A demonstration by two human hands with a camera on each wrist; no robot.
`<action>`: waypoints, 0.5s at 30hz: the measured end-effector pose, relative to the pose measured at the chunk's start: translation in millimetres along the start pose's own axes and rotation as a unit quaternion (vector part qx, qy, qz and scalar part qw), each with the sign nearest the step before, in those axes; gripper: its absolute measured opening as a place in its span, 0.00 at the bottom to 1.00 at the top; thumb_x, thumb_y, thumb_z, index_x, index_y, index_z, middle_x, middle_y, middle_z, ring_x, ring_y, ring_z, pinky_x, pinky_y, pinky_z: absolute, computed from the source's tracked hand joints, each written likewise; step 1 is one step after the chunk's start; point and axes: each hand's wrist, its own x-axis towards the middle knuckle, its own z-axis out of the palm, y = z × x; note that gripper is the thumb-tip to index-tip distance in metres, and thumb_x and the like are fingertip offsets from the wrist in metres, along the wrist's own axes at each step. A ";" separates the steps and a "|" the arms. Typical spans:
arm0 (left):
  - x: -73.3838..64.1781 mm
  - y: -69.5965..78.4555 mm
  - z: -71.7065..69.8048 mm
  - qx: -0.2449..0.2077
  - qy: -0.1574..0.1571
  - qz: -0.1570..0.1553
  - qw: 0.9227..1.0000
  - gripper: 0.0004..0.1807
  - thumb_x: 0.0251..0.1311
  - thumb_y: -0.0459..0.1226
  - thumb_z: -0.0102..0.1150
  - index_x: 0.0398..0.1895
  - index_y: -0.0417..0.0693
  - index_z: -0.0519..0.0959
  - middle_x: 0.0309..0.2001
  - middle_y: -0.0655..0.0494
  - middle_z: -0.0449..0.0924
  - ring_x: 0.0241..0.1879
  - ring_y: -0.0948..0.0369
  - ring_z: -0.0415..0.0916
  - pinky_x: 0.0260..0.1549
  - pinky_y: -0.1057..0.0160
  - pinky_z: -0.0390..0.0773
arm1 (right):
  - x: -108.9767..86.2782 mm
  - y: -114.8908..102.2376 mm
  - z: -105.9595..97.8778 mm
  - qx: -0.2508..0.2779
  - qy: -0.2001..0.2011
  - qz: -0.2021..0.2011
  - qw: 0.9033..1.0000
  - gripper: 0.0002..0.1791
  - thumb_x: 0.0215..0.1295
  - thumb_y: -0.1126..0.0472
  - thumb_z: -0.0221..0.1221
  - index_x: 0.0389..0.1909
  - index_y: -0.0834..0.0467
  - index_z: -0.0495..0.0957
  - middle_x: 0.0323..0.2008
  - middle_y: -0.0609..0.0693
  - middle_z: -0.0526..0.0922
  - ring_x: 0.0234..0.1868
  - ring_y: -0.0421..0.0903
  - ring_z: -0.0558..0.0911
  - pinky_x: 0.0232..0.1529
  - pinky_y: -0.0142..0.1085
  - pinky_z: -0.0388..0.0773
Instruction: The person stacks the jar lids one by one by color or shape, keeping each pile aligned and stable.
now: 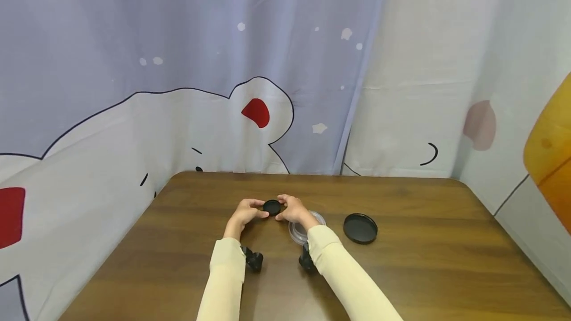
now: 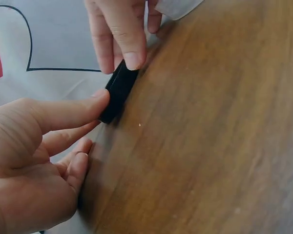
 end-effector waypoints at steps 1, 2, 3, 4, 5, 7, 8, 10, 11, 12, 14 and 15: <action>-2.1 -2.9 -1.9 0.005 0.003 -0.002 1.000 0.26 0.51 0.27 0.68 0.56 0.31 0.76 0.65 0.35 0.69 0.69 0.39 0.60 0.69 0.39 0.58 | -0.3 -0.3 3.8 -0.002 -0.002 -0.003 1.000 0.35 0.54 0.68 0.68 0.65 0.66 0.69 0.59 0.62 0.78 0.62 0.60 0.75 0.64 0.49 0.70; -3.6 -5.1 -2.9 0.012 0.003 -0.001 1.000 0.26 0.50 0.27 0.68 0.56 0.32 0.77 0.65 0.35 0.70 0.69 0.39 0.60 0.69 0.39 0.58 | -0.5 -0.2 6.5 -0.002 -0.001 -0.003 1.000 0.34 0.54 0.68 0.68 0.64 0.66 0.69 0.59 0.62 0.78 0.61 0.60 0.75 0.63 0.49 0.71; -4.5 -6.3 -3.2 0.017 0.002 0.003 1.000 0.26 0.50 0.27 0.69 0.55 0.32 0.77 0.65 0.35 0.70 0.69 0.39 0.60 0.68 0.39 0.59 | -0.6 0.0 8.1 -0.003 0.005 -0.002 1.000 0.34 0.54 0.69 0.68 0.63 0.66 0.70 0.58 0.62 0.79 0.60 0.59 0.76 0.62 0.49 0.72; -5.0 -7.1 -3.0 0.023 0.001 0.009 1.000 0.26 0.49 0.28 0.69 0.55 0.32 0.78 0.65 0.35 0.70 0.69 0.38 0.59 0.68 0.39 0.59 | -0.6 0.3 8.9 -0.003 0.010 0.002 1.000 0.33 0.54 0.69 0.68 0.63 0.65 0.71 0.57 0.61 0.79 0.59 0.58 0.76 0.62 0.48 0.72; -5.0 -7.2 -2.4 0.027 0.000 0.013 1.000 0.26 0.49 0.28 0.70 0.55 0.33 0.78 0.65 0.36 0.70 0.69 0.38 0.58 0.68 0.39 0.59 | -0.5 0.7 9.1 -0.002 0.016 0.005 1.000 0.32 0.54 0.69 0.68 0.63 0.64 0.72 0.57 0.60 0.80 0.59 0.58 0.77 0.62 0.48 0.72; -4.4 -6.1 -1.1 0.032 0.004 0.019 0.999 0.26 0.47 0.28 0.71 0.53 0.34 0.79 0.65 0.37 0.70 0.69 0.38 0.57 0.68 0.38 0.58 | 0.0 1.1 8.4 -0.004 0.025 0.006 1.000 0.31 0.54 0.70 0.68 0.62 0.64 0.73 0.55 0.60 0.81 0.58 0.58 0.77 0.61 0.48 0.73; -4.0 -5.2 -0.7 0.034 0.006 0.022 0.999 0.26 0.46 0.28 0.71 0.53 0.35 0.80 0.64 0.38 0.70 0.68 0.38 0.56 0.68 0.38 0.57 | 0.4 1.2 8.0 -0.006 0.029 0.006 1.000 0.31 0.54 0.70 0.68 0.61 0.63 0.73 0.55 0.60 0.81 0.57 0.57 0.78 0.60 0.47 0.73; -3.3 -3.6 -0.6 0.040 0.011 0.025 0.999 0.26 0.46 0.28 0.72 0.52 0.35 0.80 0.65 0.38 0.70 0.68 0.37 0.54 0.67 0.36 0.55 | 0.7 0.5 7.2 -0.004 0.031 0.006 0.999 0.31 0.54 0.70 0.68 0.61 0.63 0.74 0.55 0.60 0.81 0.57 0.57 0.78 0.60 0.47 0.74; -3.2 -3.0 -0.9 0.041 0.012 0.024 0.999 0.26 0.46 0.28 0.72 0.52 0.35 0.80 0.65 0.38 0.70 0.68 0.37 0.53 0.67 0.36 0.54 | 0.7 0.0 7.2 -0.003 0.031 0.006 0.999 0.31 0.54 0.70 0.68 0.61 0.63 0.74 0.55 0.59 0.81 0.56 0.57 0.78 0.59 0.47 0.74; -3.5 -2.8 -1.5 0.042 0.013 0.024 0.999 0.26 0.46 0.28 0.72 0.52 0.35 0.80 0.65 0.38 0.69 0.68 0.37 0.53 0.67 0.35 0.54 | 0.8 -0.7 7.4 -0.001 0.031 0.005 1.000 0.31 0.54 0.70 0.68 0.61 0.63 0.74 0.54 0.59 0.81 0.56 0.57 0.78 0.59 0.46 0.74; -4.4 -3.5 -3.6 0.041 0.009 0.024 0.999 0.26 0.47 0.28 0.71 0.53 0.34 0.80 0.64 0.38 0.70 0.68 0.37 0.54 0.67 0.36 0.55 | 0.8 -2.2 8.9 -0.001 0.033 0.005 0.999 0.30 0.54 0.69 0.68 0.60 0.63 0.74 0.54 0.59 0.82 0.56 0.56 0.79 0.59 0.46 0.75; -5.2 -4.1 -5.3 0.035 0.004 0.023 0.999 0.26 0.48 0.28 0.71 0.54 0.34 0.79 0.65 0.37 0.70 0.68 0.37 0.55 0.68 0.37 0.55 | 0.7 -2.9 10.0 -0.001 0.034 0.003 0.999 0.29 0.54 0.69 0.68 0.60 0.63 0.75 0.54 0.59 0.82 0.56 0.56 0.79 0.59 0.46 0.75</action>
